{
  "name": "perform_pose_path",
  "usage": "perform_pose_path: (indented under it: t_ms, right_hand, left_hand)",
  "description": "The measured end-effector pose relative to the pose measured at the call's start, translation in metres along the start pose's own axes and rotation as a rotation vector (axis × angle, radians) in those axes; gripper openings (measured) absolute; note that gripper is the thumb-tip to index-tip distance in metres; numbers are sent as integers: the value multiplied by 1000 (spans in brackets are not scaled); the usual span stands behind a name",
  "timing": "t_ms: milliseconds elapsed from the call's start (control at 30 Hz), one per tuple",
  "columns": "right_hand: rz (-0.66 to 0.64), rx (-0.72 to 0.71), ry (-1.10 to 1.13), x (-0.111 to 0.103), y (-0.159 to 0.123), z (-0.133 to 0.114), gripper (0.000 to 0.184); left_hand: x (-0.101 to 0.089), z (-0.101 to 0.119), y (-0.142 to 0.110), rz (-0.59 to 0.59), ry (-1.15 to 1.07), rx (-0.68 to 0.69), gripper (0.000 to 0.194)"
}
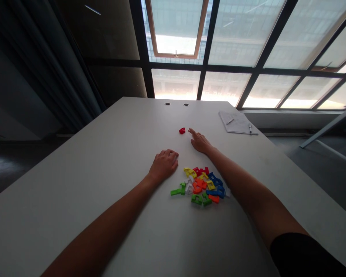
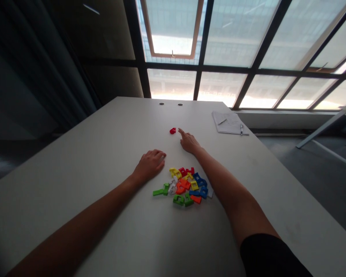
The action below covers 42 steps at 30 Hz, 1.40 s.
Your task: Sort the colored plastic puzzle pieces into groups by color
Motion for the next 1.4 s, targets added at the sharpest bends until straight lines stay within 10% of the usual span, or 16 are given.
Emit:
perform_pose_path:
  t_ms: [633, 933, 1400]
  right_hand:
    - [4, -355, 512, -52, -167, 3, 29]
    - [129, 31, 26, -46, -158, 11, 37]
    - [35, -20, -176, -32, -86, 0, 53]
  left_hand:
    - [3, 0, -4, 10, -5, 27, 35]
    - [1, 2, -3, 11, -11, 19, 35]
    - [1, 3, -2, 6, 9, 10, 33]
Point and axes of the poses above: each hand's wrist, its own y-axis towards the middle knuckle, its own x-axis out of the palm, z = x × y, the point moved 4 cm from there along y, towards the middle knuckle, and after that the axes turned 8 degrees about x, right-handed, at the moved point
